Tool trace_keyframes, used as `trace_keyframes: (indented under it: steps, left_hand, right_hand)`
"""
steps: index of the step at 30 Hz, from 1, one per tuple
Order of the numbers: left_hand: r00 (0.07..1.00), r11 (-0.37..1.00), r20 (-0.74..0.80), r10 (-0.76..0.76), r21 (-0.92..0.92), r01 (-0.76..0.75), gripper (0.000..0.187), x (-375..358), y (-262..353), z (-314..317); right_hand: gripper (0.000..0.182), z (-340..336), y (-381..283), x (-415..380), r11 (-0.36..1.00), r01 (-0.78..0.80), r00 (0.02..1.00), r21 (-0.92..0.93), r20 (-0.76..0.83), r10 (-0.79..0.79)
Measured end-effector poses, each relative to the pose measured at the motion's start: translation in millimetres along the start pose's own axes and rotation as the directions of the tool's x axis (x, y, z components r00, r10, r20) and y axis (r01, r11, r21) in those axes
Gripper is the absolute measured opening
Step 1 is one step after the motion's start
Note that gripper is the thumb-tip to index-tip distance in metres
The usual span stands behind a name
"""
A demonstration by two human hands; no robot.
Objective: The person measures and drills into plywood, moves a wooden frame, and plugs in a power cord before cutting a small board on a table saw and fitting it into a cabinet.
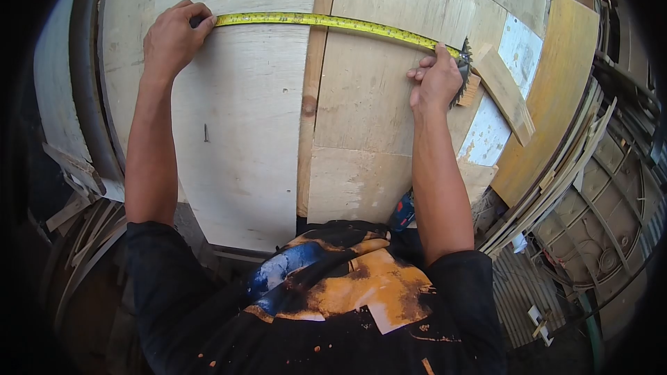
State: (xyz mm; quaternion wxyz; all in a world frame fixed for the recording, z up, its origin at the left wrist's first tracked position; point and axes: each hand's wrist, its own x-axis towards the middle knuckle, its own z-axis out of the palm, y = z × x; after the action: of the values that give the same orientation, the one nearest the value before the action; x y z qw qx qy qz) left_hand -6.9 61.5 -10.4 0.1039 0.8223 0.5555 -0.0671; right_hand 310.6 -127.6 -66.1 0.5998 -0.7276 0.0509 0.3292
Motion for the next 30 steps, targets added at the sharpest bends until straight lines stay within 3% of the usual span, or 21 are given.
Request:
trace_keyframes:
  steps: [5, 8, 10, 12, 13, 15, 16, 17, 18, 20, 24, 30]
  left_hand:
    - [1.000, 1.000, -0.001, 0.000, -0.003, 0.000, 0.017, 0, 0, 1]
    - [1.000, 1.000, 0.020, -0.014, -0.021, 0.015, 0.017, 0, 0, -1]
    - [1.000, 1.000, 0.006, -0.015, -0.024, 0.015, 0.017, 0, -2, 2]
    - [1.000, 1.000, -0.010, -0.008, -0.028, 0.008, 0.017, 0, -1, 3]
    - [1.000, 1.000, 0.000, -0.014, -0.021, 0.014, 0.017, 0, 0, 1]
    - [1.000, 1.000, 0.013, -0.018, -0.012, 0.018, 0.017, -1, 1, 1]
    - [1.000, 1.000, 0.006, -0.017, -0.014, 0.018, 0.017, -1, 0, 2]
    - [1.000, 1.000, -0.003, -0.018, -0.016, 0.018, 0.016, -1, 0, 2]
    - [1.000, 1.000, -0.007, -0.017, -0.015, 0.017, 0.016, 0, 1, 1]
    - [1.000, 1.000, 0.001, -0.016, 0.002, 0.016, 0.016, 0, 2, 0]
    - [0.999, 0.999, 0.010, -0.037, -0.012, 0.037, 0.015, 0, 3, 1]
    - [0.999, 0.999, 0.016, -0.030, -0.011, 0.030, 0.015, 2, 3, 0]
  right_hand:
    - [0.015, 2, -4, -6, 1.000, -0.013, 1.000, 0.013, 0.025, 0.012]
    - [0.015, 17, -14, -35, 0.984, -0.151, 0.987, 0.091, -0.040, 0.155]
    - [0.014, 28, -17, -57, 0.992, 0.015, 0.970, 0.123, 0.238, -0.044]
    - [0.019, 59, -24, -46, 0.938, 0.344, 0.859, -0.048, 0.420, -0.294]
    - [0.022, 80, -29, -35, 0.848, 0.516, 0.767, -0.124, 0.507, -0.393]
    - [0.027, 112, -36, -1, 0.539, 0.798, 0.559, -0.267, 0.662, -0.499]
    - [0.028, 126, -35, 17, 0.435, 0.831, 0.538, -0.347, 0.699, -0.471]
    - [0.021, 145, -40, 28, 0.553, 0.764, 0.590, -0.333, 0.705, -0.392]
    - [0.021, 154, -40, 35, 0.552, 0.766, 0.589, -0.330, 0.705, -0.396]
    - [0.018, 166, -39, 43, 0.301, 0.887, 0.450, -0.350, 0.801, -0.395]
    - [0.013, 167, -31, 39, 0.377, 0.877, 0.446, -0.298, 0.796, -0.409]
    - [0.012, 170, -28, 42, 0.384, 0.873, 0.455, -0.300, 0.785, -0.421]
